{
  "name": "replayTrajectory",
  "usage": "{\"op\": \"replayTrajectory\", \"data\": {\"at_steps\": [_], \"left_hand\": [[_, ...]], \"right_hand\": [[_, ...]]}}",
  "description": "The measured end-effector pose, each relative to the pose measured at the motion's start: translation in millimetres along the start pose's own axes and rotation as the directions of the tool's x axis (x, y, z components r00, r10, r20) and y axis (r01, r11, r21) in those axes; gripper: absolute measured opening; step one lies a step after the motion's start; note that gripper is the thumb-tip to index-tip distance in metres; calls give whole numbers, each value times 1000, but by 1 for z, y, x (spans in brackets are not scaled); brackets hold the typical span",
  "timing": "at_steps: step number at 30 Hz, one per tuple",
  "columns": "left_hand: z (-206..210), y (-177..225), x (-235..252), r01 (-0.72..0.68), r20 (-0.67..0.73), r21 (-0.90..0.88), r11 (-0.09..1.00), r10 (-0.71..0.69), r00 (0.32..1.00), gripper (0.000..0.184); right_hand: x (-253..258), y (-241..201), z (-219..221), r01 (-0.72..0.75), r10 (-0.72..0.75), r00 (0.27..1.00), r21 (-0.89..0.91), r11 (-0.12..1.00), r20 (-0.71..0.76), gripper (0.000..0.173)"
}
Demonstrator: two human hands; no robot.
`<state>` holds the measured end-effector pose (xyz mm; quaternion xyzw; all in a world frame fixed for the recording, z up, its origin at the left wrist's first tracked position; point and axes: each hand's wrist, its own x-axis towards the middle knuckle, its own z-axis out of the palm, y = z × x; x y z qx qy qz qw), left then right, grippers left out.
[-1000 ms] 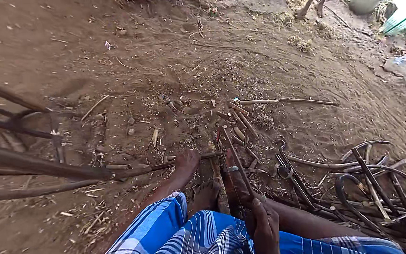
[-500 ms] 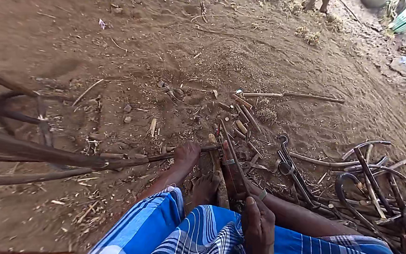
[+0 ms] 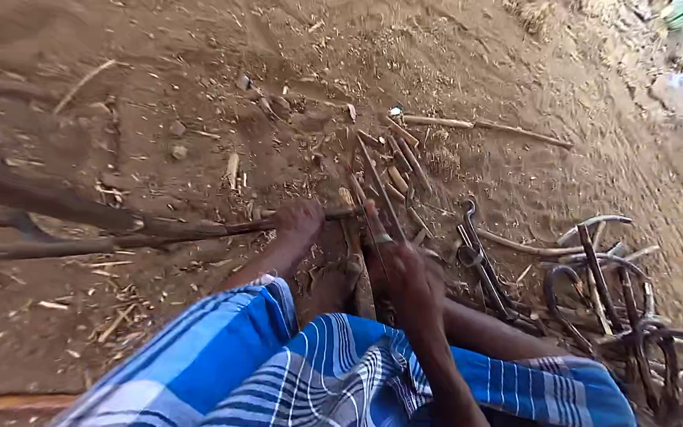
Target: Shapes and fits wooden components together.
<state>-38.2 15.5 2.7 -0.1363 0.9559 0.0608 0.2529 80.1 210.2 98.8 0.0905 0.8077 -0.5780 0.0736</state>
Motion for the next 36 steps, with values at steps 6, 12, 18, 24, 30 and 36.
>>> {"op": "replayTrajectory", "data": {"at_steps": [6, 12, 18, 24, 30, 36], "left_hand": [[12, -5, 5, -16, 13, -42, 999, 16, 1000, 27], [1, -11, 15, -8, -51, -60, 998, 5, 999, 26], [3, -3, 1, 0, -2, -73, 997, 0, 1000, 30], [15, -17, 16, -83, 4, -23, 996, 83, 997, 27], [1, -14, 14, -24, -32, -88, 996, 21, 999, 25], [14, -15, 12, -87, -44, -44, 995, 85, 995, 26]], "right_hand": [[61, 10, 28, 70, -59, 992, 96, 993, -112, 43], [18, 13, 11, 118, -110, 992, 136, 984, -67, 45], [41, 6, 16, -6, 8, 999, 33, 999, -39, 49], [54, 15, 41, 72, -72, 993, 1, 997, -92, 44], [2, 10, 6, 100, -100, 995, 45, 994, 1, 48], [75, 12, 50, 43, -38, 992, 39, 998, -117, 45]]}}
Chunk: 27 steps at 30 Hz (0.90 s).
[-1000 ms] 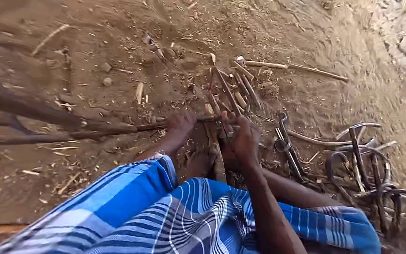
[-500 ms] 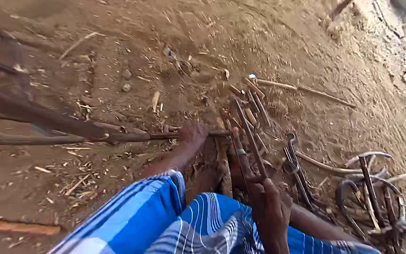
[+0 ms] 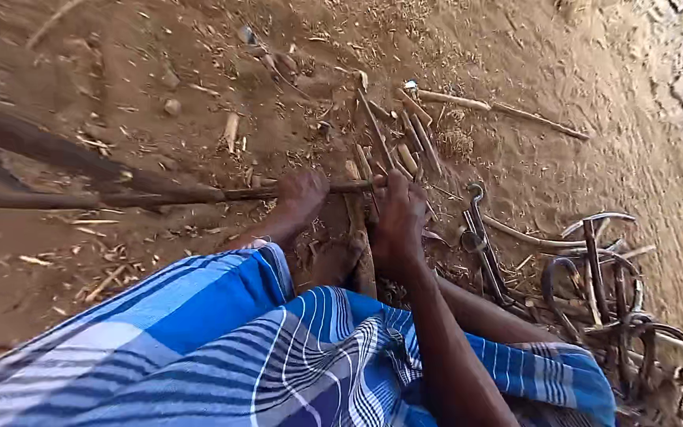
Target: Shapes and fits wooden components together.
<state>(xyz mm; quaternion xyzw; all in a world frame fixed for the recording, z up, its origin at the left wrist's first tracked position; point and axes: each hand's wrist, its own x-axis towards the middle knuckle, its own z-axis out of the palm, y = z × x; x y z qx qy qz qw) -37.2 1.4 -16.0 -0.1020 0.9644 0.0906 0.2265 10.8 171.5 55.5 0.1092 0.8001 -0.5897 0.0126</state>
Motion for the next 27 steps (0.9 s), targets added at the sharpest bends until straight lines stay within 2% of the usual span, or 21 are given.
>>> {"op": "replayTrajectory", "data": {"at_steps": [2, 4, 7, 9, 10, 12, 13, 15, 17, 19, 20, 22, 23, 25, 27], "left_hand": [[-7, 4, -5, 14, 18, -7, 1000, -14, 1000, 28], [-14, -1, 11, 65, 10, -31, 997, -65, 998, 29], [-3, -3, 10, 42, 40, -4, 999, -42, 998, 24], [-5, 5, 1, 53, 25, 9, 999, -53, 998, 21], [-9, 8, -4, 70, 31, 16, 997, -71, 997, 22], [-16, 10, -9, 77, 47, 8, 997, -78, 996, 25], [-19, 7, -3, 74, 36, -10, 997, -74, 997, 26], [-17, -6, 9, 69, 6, -34, 997, -69, 998, 27], [-6, -7, 7, 7, 31, -3, 1000, -6, 999, 33], [-1, 1, -1, -5, 26, 4, 1000, 5, 1000, 30], [-5, 4, -3, 18, 24, 6, 1000, -18, 1000, 28], [-11, 6, -9, 48, 36, -1, 999, -48, 998, 28], [-15, 5, -5, 56, 27, -12, 998, -56, 998, 28], [-14, -5, 7, 63, 11, -29, 998, -62, 998, 28], [-8, -10, 8, -14, 34, -4, 1000, 14, 999, 29]], "right_hand": [[-56, -9, -46, -1, 9, 993, -70, 998, 114, 47], [-73, -3, -59, 57, -57, 992, -1, 998, 113, 48], [-23, 7, -12, 93, -94, 996, 70, 993, 1, 41], [10, 6, 8, 81, -80, 997, 36, 996, -9, 43], [-1, 0, 0, 78, -77, 997, -18, 997, 26, 44], [-59, -10, -47, 107, -88, 984, -122, 987, 155, 45], [-74, -6, -59, 100, -91, 985, -56, 993, 145, 48], [-64, 4, -49, 76, -79, 990, 30, 997, 121, 48], [-26, 10, -10, 68, -68, 998, 42, 997, 4, 41], [12, 12, 12, 47, -43, 997, 65, 997, -63, 43], [7, 6, 6, 34, -32, 999, 58, 998, -31, 43], [-46, -3, -41, -2, -3, 989, 32, 999, 147, 46], [-64, 1, -57, -5, -7, 983, 61, 998, 183, 49], [-57, 13, -48, 48, -66, 990, 142, 989, 123, 44], [-22, 19, -11, 93, -93, 996, 166, 982, -4, 36]]}}
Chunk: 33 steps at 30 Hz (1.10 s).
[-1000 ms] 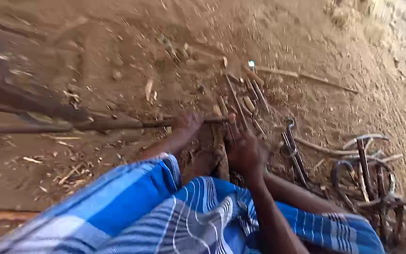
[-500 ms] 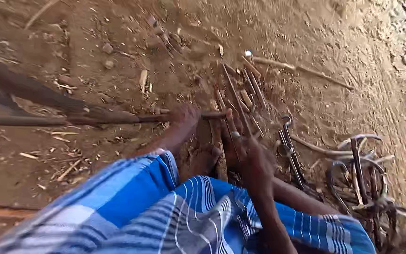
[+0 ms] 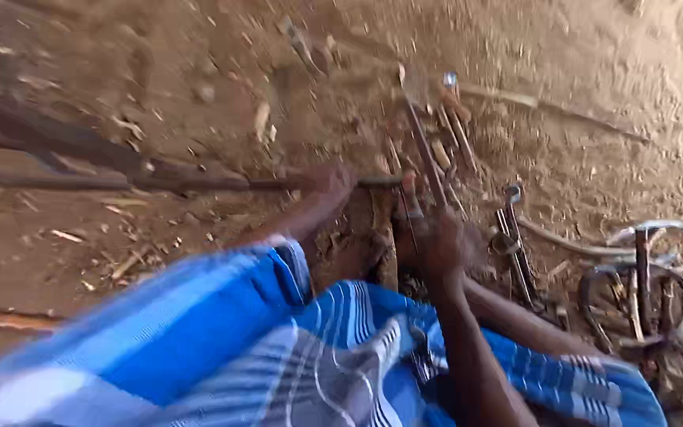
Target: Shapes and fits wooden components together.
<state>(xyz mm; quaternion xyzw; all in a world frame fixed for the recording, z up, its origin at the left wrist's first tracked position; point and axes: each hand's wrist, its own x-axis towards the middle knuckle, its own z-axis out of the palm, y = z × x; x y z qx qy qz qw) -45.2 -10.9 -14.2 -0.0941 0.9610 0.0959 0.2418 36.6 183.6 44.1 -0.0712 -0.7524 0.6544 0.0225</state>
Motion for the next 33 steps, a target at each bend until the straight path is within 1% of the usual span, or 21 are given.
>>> {"op": "replayTrajectory", "data": {"at_steps": [2, 3, 5, 7, 9, 10, 11, 12, 13, 14, 16, 17, 19, 21, 23, 24, 26, 28, 30, 32, 33], "left_hand": [[2, 11, -13, 7, 49, 32, 999, -9, 999, 27], [-4, 16, -16, 44, 49, 34, 998, -45, 998, 26], [-9, 22, -24, 77, 51, 26, 997, -78, 996, 24], [-13, 15, -10, 104, 9, -31, 994, -104, 995, 25], [-8, -1, 2, 49, -16, -7, 999, -49, 999, 28], [2, 1, -2, 3, 11, 18, 1000, -3, 1000, 29], [6, 7, -10, -12, 40, 32, 999, 10, 999, 29], [2, 14, -12, 12, 28, 33, 999, -13, 1000, 29], [-3, 16, -12, 38, 9, 36, 999, -38, 999, 29], [-4, 17, -15, 52, 3, 39, 998, -52, 999, 29], [-3, 18, -15, 42, -15, 15, 999, -41, 999, 35], [-7, 15, -6, 50, -39, 6, 999, -50, 998, 38], [-8, 3, 4, 53, -37, 36, 998, -51, 998, 34], [2, 10, -11, -7, 55, 63, 998, 4, 998, 33], [-3, 20, -13, 38, 45, 47, 998, -40, 998, 33], [-5, 22, -16, 52, 37, 53, 997, -54, 998, 34], [-10, 24, -19, 56, 34, 100, 993, -60, 998, 35], [-5, 13, -7, 71, -9, 91, 993, -71, 997, 30], [-1, 3, 1, 41, -2, 82, 996, -41, 999, 30], [11, 7, -5, -4, 32, 67, 998, 2, 999, 32], [11, 9, -4, 4, 14, 29, 1000, -4, 1000, 33]], "right_hand": [[34, 8, 20, -11, 13, 997, 24, 1000, -75, 38], [30, 0, 15, -35, 34, 998, -17, 999, -47, 40], [-29, -29, -29, -100, 117, 984, -125, 987, 133, 43], [-52, -29, -49, -68, 84, 980, -92, 993, 180, 47], [-31, -14, -26, -28, 41, 991, -102, 994, 130, 43], [-11, -5, -8, -15, 21, 997, -99, 995, 68, 39], [18, 7, 9, -5, 6, 1000, -28, 1000, 17, 37], [45, 12, 23, -20, 20, 1000, 4, 1000, -18, 39], [55, 8, 26, -41, 41, 999, 2, 999, -25, 43], [39, 2, 14, -44, 44, 999, -30, 999, 5, 45], [-19, -20, -30, -15, 36, 991, -158, 987, 130, 49], [-30, -18, -37, 19, -1, 991, -129, 991, 137, 48], [-21, -3, -20, 40, -31, 995, -87, 995, 95, 43], [12, 15, 7, 59, -60, 998, -115, 992, -4, 38], [43, 18, 19, 64, -68, 997, -124, 990, -29, 43], [29, 12, 7, 58, -56, 998, -124, 991, 18, 43], [-36, -9, -38, -26, 38, 990, -92, 995, 137, 46], [-64, -9, -52, -84, 91, 989, -63, 994, 117, 46], [-38, 5, -23, -20, 26, 998, -118, 993, 50, 40], [17, 25, 17, 92, -98, 995, -171, 981, -23, 39], [33, 21, 24, 79, -83, 996, -206, 975, -12, 40]]}}
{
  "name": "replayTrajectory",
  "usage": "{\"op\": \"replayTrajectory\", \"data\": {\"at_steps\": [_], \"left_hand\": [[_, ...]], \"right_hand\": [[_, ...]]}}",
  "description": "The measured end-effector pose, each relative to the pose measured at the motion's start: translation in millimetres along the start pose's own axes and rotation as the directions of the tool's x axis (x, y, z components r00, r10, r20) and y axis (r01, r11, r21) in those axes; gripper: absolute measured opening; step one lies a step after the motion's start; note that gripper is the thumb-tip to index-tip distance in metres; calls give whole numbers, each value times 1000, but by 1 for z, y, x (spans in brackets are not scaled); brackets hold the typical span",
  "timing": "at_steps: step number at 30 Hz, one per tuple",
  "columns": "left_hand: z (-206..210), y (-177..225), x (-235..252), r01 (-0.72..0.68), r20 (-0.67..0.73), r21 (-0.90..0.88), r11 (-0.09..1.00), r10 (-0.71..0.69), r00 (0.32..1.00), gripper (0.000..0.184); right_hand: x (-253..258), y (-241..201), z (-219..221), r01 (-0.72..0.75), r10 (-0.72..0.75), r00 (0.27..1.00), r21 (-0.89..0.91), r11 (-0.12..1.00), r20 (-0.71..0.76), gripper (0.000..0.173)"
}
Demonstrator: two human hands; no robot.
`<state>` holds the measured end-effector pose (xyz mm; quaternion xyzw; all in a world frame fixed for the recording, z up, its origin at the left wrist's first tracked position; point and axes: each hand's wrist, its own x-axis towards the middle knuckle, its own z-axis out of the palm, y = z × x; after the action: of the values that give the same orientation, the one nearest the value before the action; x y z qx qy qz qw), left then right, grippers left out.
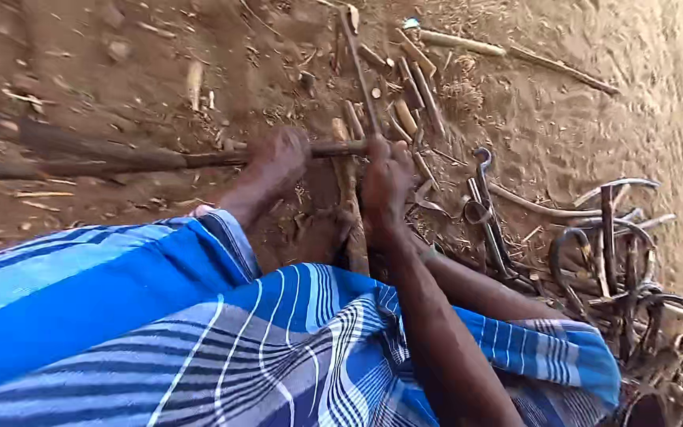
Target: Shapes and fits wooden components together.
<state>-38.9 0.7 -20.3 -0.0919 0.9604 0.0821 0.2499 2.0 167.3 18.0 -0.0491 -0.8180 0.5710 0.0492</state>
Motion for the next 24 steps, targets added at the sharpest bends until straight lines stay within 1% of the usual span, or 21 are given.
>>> {"op": "replayTrajectory", "data": {"at_steps": [1, 2, 3, 4, 5, 6, 7, 9, 10, 11, 12, 14, 15, 17, 18, 19, 20, 21, 22, 23, 24], "left_hand": [[-3, 0, -1, 14, -8, -10, 1000, -14, 1000, 35], [-4, 1, -5, 22, -8, 7, 1000, -22, 1000, 35], [-5, 4, -8, 26, -5, 17, 1000, -26, 1000, 33], [-11, 5, -4, 46, -13, 10, 999, -46, 999, 31], [-15, 3, 1, 69, -22, 1, 998, -69, 997, 27], [-15, -1, 3, 86, -9, 2, 996, -86, 996, 25], [-14, -5, 5, 81, 3, 12, 997, -81, 997, 25], [-10, 1, -1, 63, 38, 33, 997, -64, 997, 28], [-13, 7, -4, 83, 41, 34, 996, -85, 996, 31], [-15, 11, -10, 105, 51, 28, 994, -107, 993, 34], [-19, 12, -14, 121, 49, 33, 992, -122, 991, 35], [-28, 13, -8, 140, 37, 29, 990, -141, 989, 34], [-29, 11, 0, 154, 29, 10, 988, -154, 988, 32], [-18, 6, 5, 154, 49, 8, 988, -154, 987, 28], [-14, 3, 6, 127, 47, 23, 992, -128, 991, 28], [-11, -2, 4, 68, 29, 26, 997, -68, 997, 31], [-9, -12, 1, -28, -29, 19, 999, 29, 999, 40], [-9, -27, -2, -147, -134, 13, 989, 147, 980, 55], [-8, -44, -14, -273, -261, 5, 962, 265, 928, 63], [-14, -59, -36, -388, -386, -7, 922, 355, 851, 63], [-29, -68, -67, -466, -495, -23, 885, 395, 774, 56]], "right_hand": [[-2, -8, -6, -25, 25, 999, -6, 1000, 35, 41], [-25, -14, -24, -46, 44, 997, 24, 999, 60, 42], [-57, -20, -51, -79, 71, 993, 86, 993, 92, 41], [-82, -21, -73, -85, 72, 991, 120, 989, 109, 43], [-98, -17, -84, -81, 66, 990, 119, 990, 123, 45], [-102, -13, -82, -72, 60, 991, 100, 992, 117, 44], [-94, -10, -70, -52, 46, 994, 51, 997, 102, 41], [-41, 4, -24, 5, -6, 999, 26, 1000, 48, 37], [-13, 9, -6, -7, 6, 999, 11, 1000, 43, 39], [0, 12, 0, -58, 58, 996, -3, 998, 70, 42], [-1, 9, -5, -101, 102, 990, -11, 995, 96, 45], [-37, 3, -42, -186, 180, 968, 21, 982, 175, 50], [-53, 5, -61, -242, 225, 956, 69, 968, 188, 52], [-75, 4, -92, -362, 332, 930, 236, 902, 161, 50], [-77, 1, -102, -371, 340, 928, 310, 875, 149, 50], [-74, -4, -112, -348, 318, 938, 352, 869, 140, 49], [-64, -9, -120, -295, 266, 955, 369, 881, 130, 48], [-52, -13, -130, -228, 198, 973, 371, 900, 117, 49], [-42, -18, -142, -171, 142, 984, 357, 918, 106, 49], [-34, -22, -156, -127, 104, 991, 340, 932, 87, 49], [-28, -25, -171, -90, 78, 996, 332, 939, 50, 48]]}}
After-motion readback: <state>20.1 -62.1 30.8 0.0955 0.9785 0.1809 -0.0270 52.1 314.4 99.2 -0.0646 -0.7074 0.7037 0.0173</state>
